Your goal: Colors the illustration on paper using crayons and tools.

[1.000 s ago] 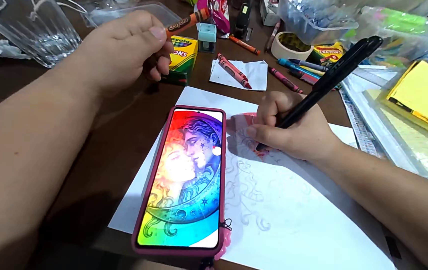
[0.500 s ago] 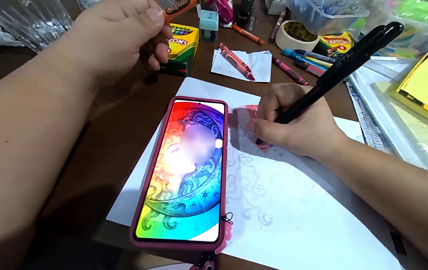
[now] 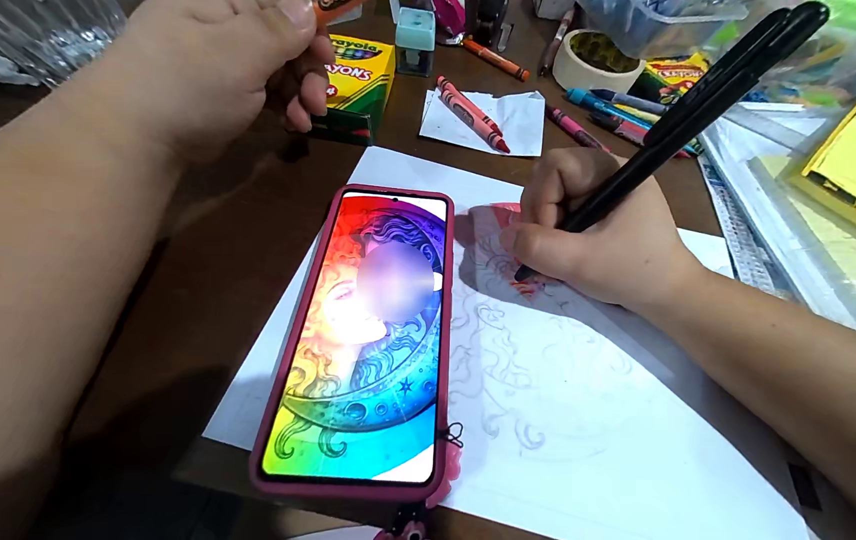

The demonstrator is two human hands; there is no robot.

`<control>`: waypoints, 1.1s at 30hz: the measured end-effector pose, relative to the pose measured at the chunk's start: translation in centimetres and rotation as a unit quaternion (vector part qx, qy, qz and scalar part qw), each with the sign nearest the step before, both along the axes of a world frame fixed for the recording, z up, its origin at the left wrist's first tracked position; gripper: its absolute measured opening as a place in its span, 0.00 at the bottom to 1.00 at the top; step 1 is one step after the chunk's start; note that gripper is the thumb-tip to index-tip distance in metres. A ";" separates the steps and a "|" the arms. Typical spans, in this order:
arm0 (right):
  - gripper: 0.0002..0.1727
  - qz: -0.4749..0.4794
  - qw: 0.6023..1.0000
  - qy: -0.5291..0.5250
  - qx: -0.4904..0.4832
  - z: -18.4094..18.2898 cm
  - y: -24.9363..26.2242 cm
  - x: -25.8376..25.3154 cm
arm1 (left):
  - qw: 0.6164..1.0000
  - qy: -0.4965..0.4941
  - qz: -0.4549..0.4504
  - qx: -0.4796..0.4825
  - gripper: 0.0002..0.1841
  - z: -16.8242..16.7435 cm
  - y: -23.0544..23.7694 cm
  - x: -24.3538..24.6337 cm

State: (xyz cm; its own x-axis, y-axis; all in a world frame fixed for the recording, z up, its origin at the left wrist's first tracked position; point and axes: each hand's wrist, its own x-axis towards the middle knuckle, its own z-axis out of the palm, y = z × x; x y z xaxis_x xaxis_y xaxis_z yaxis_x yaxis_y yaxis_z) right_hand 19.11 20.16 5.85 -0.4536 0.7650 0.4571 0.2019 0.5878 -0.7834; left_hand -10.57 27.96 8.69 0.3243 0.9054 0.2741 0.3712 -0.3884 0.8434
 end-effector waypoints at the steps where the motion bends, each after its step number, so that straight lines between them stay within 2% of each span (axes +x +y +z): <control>1: 0.16 0.006 1.000 -0.004 0.003 0.0 0.0 0.0 | 1.000 0.000 -0.002 0.002 0.19 -0.1 0.1 -0.1; 16: 0.15 -0.005 0.999 -0.041 0.019 0.1 0.0 -0.2 | 0.999 -0.008 -0.025 0.023 0.16 -0.3 0.3 -0.3; 24: 0.16 -0.012 1.000 -0.010 -0.004 0.1 0.0 0.0 | 1.000 0.017 -0.006 -0.006 0.19 0.0 -0.1 -0.1; 33: 0.15 0.006 0.999 -0.034 0.019 0.1 -0.1 -0.2 | 1.000 0.021 -0.012 -0.010 0.19 0.1 -0.1 0.0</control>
